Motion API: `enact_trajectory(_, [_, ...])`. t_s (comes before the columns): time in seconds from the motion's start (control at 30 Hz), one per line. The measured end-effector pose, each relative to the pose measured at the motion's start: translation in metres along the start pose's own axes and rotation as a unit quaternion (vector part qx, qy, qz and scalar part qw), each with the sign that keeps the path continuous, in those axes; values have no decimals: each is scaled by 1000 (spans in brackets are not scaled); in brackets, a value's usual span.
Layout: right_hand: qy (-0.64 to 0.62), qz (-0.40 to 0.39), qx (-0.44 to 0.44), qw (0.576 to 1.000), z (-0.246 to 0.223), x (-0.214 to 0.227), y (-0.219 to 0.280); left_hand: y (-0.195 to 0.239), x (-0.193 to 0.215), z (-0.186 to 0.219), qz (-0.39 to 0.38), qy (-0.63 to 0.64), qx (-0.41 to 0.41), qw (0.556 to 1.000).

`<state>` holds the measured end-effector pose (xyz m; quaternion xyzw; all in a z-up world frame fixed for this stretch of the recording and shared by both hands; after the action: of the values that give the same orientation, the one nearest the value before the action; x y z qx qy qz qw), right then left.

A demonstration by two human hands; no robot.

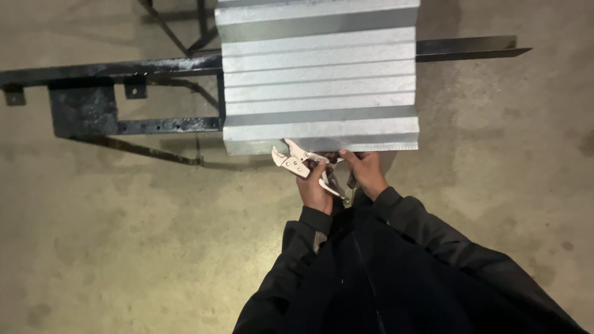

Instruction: Positioning and clamping a metal bracket to a corrugated metal sheet using locking pliers.

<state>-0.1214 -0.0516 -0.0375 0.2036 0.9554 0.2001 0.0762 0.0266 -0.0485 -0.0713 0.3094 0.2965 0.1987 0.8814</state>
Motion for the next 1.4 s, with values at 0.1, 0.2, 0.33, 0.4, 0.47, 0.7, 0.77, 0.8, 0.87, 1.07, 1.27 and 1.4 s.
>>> enact_trajectory(0.1, [-10,-3,-18,1000,2,2,-5,-7,2,-1,-1,-1,-8,1000])
enact_trajectory(0.2, [36,20,-42,998,-7,-1,2,-2,8,6,-7,-55,3,998])
enact_trajectory(0.33, [63,37,-39,997,-49,-15,22,33,17,34,-54,-237,-19,970])
enact_trajectory(0.4, [57,49,-39,996,-56,-22,21,47,12,48,-82,-272,-41,958])
enact_trajectory(0.47, [63,67,-44,995,-47,-20,22,54,21,29,-132,-246,-63,958])
enact_trajectory(0.7, [81,85,-39,992,-24,-14,16,86,-34,63,-171,-406,-46,897])
enact_trajectory(0.77, [47,63,-31,996,-13,-9,8,87,-37,67,-163,-392,-70,902])
enact_trajectory(0.8, [45,65,-32,996,-19,-11,11,87,-39,72,-165,-395,-69,901])
enact_trajectory(0.87, [19,56,-26,998,-32,-18,18,88,-40,83,-123,-396,-53,908])
enact_trajectory(1.07, [-48,48,-22,997,-12,-12,4,68,-46,113,-46,-383,-125,914])
enact_trajectory(1.27, [-102,54,-42,992,14,-9,-5,59,-51,116,3,-394,-129,910])
enact_trajectory(1.4, [-126,58,-58,989,0,-15,0,65,-62,124,-11,-397,-129,909])
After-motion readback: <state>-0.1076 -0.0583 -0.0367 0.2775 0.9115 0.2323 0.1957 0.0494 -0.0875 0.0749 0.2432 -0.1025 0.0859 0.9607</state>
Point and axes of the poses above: each hand's wrist, its own y-axis away from the middle knuckle, its own x-axis out of the back of the hand, z = x × y, the point moved 4 cm from there along -y, towards the middle knuckle
